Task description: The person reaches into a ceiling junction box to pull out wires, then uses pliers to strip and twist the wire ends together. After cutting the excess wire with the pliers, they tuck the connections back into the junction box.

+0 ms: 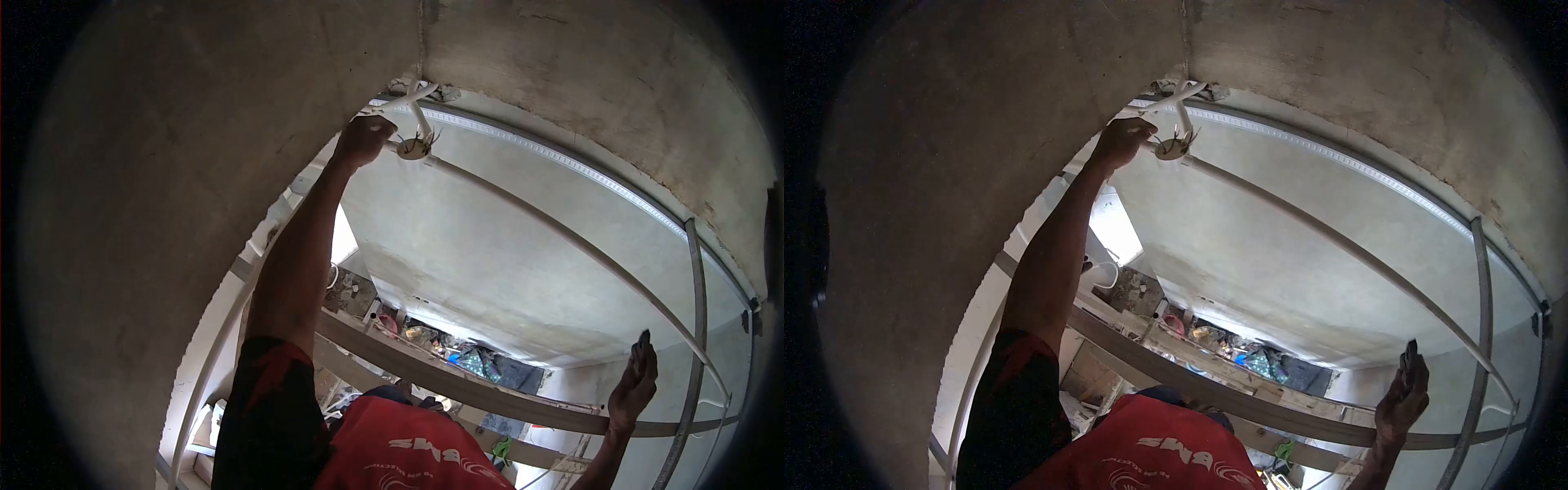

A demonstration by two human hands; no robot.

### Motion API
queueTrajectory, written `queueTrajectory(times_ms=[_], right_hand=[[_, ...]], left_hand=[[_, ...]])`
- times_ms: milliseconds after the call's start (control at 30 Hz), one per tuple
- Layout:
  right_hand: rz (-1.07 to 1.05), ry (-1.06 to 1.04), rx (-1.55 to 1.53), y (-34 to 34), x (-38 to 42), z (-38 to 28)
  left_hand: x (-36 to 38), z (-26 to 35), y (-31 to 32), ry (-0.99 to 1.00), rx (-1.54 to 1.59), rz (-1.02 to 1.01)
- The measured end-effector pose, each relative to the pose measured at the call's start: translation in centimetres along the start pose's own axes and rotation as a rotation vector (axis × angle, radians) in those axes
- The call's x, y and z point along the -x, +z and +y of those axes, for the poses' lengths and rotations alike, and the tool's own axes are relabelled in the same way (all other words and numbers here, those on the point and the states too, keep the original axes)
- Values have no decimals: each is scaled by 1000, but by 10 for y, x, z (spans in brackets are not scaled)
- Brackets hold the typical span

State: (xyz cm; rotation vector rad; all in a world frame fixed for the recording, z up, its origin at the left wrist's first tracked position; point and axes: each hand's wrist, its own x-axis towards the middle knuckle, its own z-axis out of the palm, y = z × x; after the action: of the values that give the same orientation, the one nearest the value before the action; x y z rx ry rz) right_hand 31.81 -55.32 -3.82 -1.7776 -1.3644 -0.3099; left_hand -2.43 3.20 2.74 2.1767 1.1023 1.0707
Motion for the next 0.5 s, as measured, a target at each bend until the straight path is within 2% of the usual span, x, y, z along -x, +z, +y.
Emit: queueTrajectory(times_ms=[33,67,100,167,233,300,333,433,500], right_hand=[[0,1,2,0,4,5],[-8,25,62,-4,12,17],[-14,46,122,-6,13,19],[1,-2,114,-5,9,15],[18,-47,105,-3,10,16],[-16,75,125,-1,16,28],[-5,66,123,3,12,31],[-53,59,183,-1,13,23],[-115,171,244,-8,15,24]], left_hand=[[-4,-2,-1,83,-84,-75],[-9,4,-4,4,-144,-195],[-11,8,-7,10,-138,-191],[-14,12,-10,222,-113,-331],[-25,6,-3,223,-22,-395],[-23,9,-1,72,187,-488],[-24,12,-3,47,221,-530],[-36,1,3,114,285,-631],[-33,6,-1,32,375,-655]])
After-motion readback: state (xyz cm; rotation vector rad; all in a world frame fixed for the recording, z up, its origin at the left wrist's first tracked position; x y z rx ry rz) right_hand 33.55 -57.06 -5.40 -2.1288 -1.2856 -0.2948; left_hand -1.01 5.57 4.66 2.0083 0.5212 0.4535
